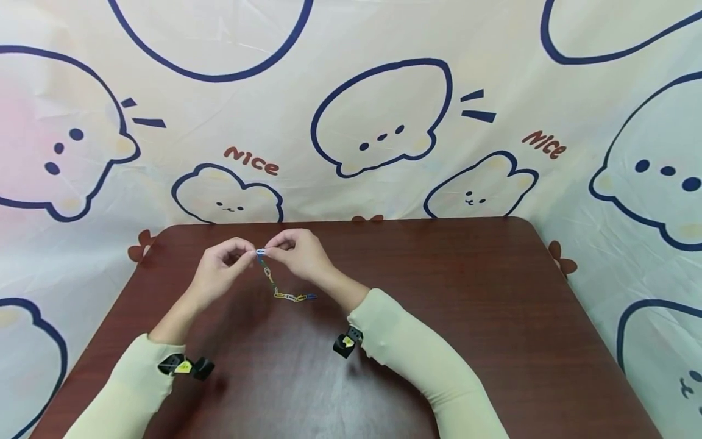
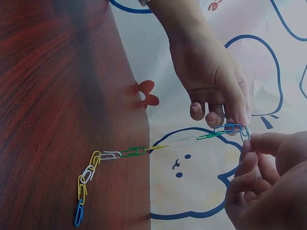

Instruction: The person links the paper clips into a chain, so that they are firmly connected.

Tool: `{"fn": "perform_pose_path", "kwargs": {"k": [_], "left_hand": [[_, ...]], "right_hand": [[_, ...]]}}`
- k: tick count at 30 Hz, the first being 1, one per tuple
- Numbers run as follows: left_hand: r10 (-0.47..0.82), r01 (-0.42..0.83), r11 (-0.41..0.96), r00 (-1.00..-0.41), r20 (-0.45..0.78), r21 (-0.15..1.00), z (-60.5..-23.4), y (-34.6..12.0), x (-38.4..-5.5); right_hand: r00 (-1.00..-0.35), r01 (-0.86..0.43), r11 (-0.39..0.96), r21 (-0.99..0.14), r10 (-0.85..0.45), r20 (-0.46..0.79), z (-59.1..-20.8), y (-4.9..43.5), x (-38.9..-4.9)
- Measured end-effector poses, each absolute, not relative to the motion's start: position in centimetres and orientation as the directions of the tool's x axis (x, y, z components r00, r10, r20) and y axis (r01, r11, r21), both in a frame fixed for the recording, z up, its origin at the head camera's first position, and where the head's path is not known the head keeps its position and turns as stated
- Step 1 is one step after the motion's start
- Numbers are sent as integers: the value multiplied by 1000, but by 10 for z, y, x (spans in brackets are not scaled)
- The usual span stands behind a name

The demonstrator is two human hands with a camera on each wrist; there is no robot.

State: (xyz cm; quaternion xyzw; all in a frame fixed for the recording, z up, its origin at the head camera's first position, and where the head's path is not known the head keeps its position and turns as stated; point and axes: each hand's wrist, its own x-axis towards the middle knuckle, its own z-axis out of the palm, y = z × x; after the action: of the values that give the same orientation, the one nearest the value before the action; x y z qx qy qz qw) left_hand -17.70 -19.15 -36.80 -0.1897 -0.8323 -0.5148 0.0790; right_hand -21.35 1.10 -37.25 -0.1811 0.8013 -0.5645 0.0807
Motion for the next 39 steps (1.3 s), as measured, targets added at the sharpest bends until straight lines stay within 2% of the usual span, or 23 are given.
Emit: {"fn": "perform_pose_path", "kwargs": {"k": [22, 39], "left_hand": [[208, 437, 411, -899, 384, 800, -368, -192, -175], [224, 415, 424, -909, 351, 805, -373, -192, -176]], "right_hand": [[-939, -57, 325, -944, -338, -60, -375, 18, -218], [-934, -230, 374, -898, -344, 96, -377, 23, -215]]}}
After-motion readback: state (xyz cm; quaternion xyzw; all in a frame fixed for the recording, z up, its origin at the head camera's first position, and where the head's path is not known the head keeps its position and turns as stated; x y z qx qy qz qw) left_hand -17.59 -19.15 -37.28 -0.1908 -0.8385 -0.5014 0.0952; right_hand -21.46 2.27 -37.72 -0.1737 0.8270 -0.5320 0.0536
